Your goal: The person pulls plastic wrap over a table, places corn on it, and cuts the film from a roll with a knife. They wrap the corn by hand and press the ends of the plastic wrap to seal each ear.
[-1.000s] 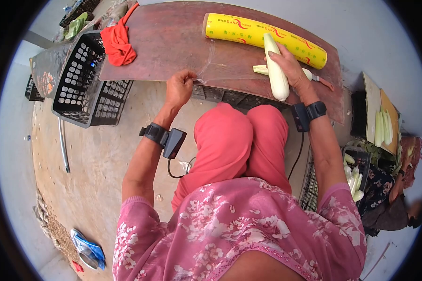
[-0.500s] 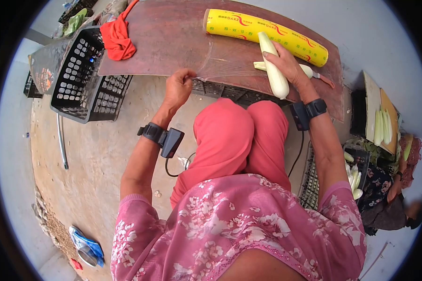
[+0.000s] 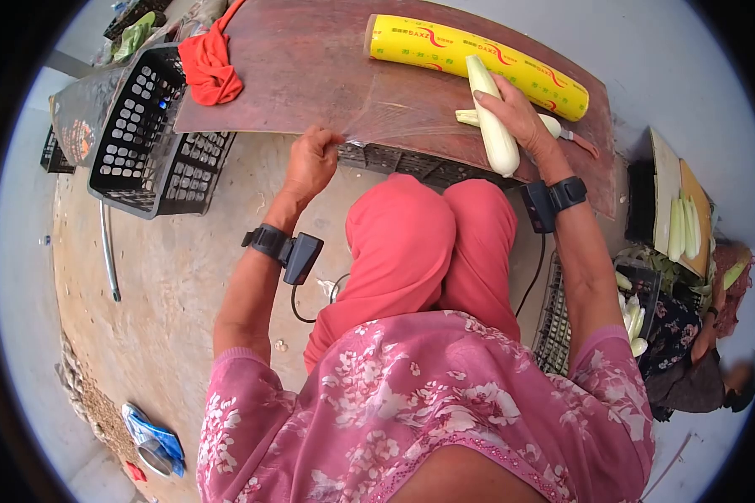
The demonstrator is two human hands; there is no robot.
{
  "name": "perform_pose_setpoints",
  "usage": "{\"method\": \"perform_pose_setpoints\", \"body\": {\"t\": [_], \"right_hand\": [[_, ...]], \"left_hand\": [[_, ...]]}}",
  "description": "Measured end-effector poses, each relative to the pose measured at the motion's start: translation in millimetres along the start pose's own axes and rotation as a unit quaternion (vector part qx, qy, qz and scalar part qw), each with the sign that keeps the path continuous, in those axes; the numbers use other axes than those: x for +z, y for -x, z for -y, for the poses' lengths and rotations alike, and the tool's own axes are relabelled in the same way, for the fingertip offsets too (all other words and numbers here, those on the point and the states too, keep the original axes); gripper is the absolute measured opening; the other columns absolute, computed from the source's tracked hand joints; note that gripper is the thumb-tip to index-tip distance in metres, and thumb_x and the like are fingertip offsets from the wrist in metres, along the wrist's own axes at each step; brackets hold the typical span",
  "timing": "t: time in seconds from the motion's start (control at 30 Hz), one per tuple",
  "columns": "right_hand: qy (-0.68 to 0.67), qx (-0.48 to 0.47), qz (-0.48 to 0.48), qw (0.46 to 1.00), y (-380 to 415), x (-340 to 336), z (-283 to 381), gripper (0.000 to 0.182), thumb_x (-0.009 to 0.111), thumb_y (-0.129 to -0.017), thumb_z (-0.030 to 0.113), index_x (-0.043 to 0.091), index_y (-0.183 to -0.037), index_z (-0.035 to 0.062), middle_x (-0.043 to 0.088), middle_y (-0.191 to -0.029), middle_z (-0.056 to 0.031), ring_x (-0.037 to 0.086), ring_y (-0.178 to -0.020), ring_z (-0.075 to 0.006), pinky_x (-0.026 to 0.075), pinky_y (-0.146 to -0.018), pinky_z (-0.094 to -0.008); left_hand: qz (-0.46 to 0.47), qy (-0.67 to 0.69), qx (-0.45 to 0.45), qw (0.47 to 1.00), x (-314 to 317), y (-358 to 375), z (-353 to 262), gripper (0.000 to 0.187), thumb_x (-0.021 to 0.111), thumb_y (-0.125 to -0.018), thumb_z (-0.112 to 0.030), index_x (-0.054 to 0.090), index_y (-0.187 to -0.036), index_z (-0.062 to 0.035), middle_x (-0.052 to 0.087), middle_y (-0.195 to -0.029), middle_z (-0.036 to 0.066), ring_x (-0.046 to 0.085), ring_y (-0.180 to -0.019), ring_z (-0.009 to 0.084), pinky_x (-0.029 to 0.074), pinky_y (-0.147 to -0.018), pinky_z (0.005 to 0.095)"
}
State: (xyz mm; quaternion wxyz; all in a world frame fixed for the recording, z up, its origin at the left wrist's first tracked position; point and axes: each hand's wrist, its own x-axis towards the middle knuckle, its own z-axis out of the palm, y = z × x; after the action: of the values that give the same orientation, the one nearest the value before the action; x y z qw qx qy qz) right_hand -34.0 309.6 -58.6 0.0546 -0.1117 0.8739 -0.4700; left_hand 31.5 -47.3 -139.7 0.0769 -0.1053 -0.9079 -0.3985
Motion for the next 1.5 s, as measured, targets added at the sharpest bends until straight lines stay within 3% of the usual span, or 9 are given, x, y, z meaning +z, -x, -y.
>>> {"method": "perform_pose_setpoints", "body": {"t": [0.17,0.3,0.4,0.8,1.0,1.13,1.17,1.3,1.5], "right_hand": [[0.022,-0.007,-0.004,1.0,-2,3,2,0.064,0.064,-0.086,0.038,0.05,-0.133,-0.003,0.064,-0.108,-0.0179,0.063,-0.092,-0.0232,0.05,-0.081,-0.0334],[0.037,-0.011,-0.008,0.999,-4,6,-1,0.067,0.064,-0.085,0.04,0.049,-0.135,-0.0027,0.064,-0.11,-0.019,0.063,-0.095,-0.0248,0.049,-0.084,-0.0342],[0.039,-0.012,-0.008,0.999,-2,5,4,0.068,0.064,-0.085,0.039,0.048,-0.136,-0.0026,0.064,-0.111,-0.0194,0.063,-0.096,-0.0249,0.049,-0.084,-0.034],[-0.112,0.03,0.0,0.993,2,-3,26,0.056,0.067,-0.087,0.03,0.051,-0.13,-0.0028,0.063,-0.105,-0.0119,0.063,-0.091,-0.0173,0.051,-0.081,-0.0306],[-0.395,0.037,-0.069,0.915,-10,15,39,0.044,0.071,-0.089,0.023,0.052,-0.121,-0.0001,0.061,-0.107,-0.0102,0.062,-0.099,-0.0189,0.053,-0.086,-0.0352],[-0.554,0.148,-0.099,0.813,-24,41,37,0.041,0.072,-0.089,0.02,0.052,-0.121,0.0015,0.06,-0.113,-0.0133,0.062,-0.104,-0.025,0.052,-0.089,-0.0433],[-0.579,0.185,-0.116,0.785,-26,50,37,0.041,0.068,-0.092,0.018,0.05,-0.125,0.0025,0.06,-0.119,-0.0141,0.058,-0.114,-0.0291,0.045,-0.101,-0.0536],[-0.611,0.243,-0.126,0.742,-18,82,48,0.04,0.067,-0.092,0.016,0.05,-0.127,0.0044,0.054,-0.126,-0.017,0.05,-0.124,-0.0332,0.033,-0.111,-0.0565],[-0.668,0.277,-0.155,0.673,-9,105,36,0.034,0.067,-0.092,0.017,0.054,-0.122,0.0054,0.051,-0.13,-0.0179,0.048,-0.125,-0.0337,0.034,-0.111,-0.0544]], "left_hand": [[-0.013,0.026,-0.058,0.998,0,-2,-20,0.011,0.067,-0.082,-0.009,0.072,-0.087,-0.0008,0.064,-0.085,0.016,0.064,-0.076,0.0303,0.05,-0.069,0.0369],[-0.067,0.009,-0.076,0.995,11,-4,-22,0.021,0.077,-0.08,-0.02,0.071,-0.081,0.0003,0.064,-0.081,0.017,0.063,-0.071,0.0313,0.05,-0.066,0.0382],[-0.06,-0.018,-0.107,0.992,16,-7,-21,0.025,0.08,-0.08,-0.023,0.072,-0.08,0.0006,0.064,-0.079,0.014,0.064,-0.069,0.0241,0.049,-0.063,0.0348],[-0.065,0.019,-0.074,0.995,20,-4,-15,0.012,0.077,-0.078,-0.009,0.07,-0.082,-0.0008,0.062,-0.078,0.012,0.064,-0.069,0.022,0.05,-0.064,0.0331],[-0.056,0.044,-0.06,0.996,17,-2,-12,0.015,0.076,-0.078,-0.011,0.069,-0.082,0.0008,0.061,-0.08,0.015,0.062,-0.07,0.0279,0.05,-0.066,0.0366],[-0.055,0.014,-0.067,0.996,12,-2,-18,0.018,0.073,-0.084,-0.016,0.072,-0.088,0.001,0.064,-0.08,0.013,0.065,-0.069,0.0219,0.05,-0.065,0.0331],[-0.053,0.016,-0.067,0.996,14,-2,-15,0.018,0.073,-0.085,-0.017,0.072,-0.088,0.001,0.064,-0.08,0.013,0.065,-0.069,0.0219,0.05,-0.065,0.0331],[-0.049,0.054,-0.084,0.994,13,-3,-16,0.016,0.074,-0.082,-0.015,0.072,-0.085,0.0007,0.062,-0.08,0.016,0.063,-0.07,0.027,0.05,-0.066,0.0364],[-0.055,0.078,-0.08,0.992,17,-3,-10,0.014,0.074,-0.081,-0.013,0.073,-0.086,0.0001,0.061,-0.078,0.014,0.062,-0.069,0.0251,0.049,-0.065,0.0348]]}}
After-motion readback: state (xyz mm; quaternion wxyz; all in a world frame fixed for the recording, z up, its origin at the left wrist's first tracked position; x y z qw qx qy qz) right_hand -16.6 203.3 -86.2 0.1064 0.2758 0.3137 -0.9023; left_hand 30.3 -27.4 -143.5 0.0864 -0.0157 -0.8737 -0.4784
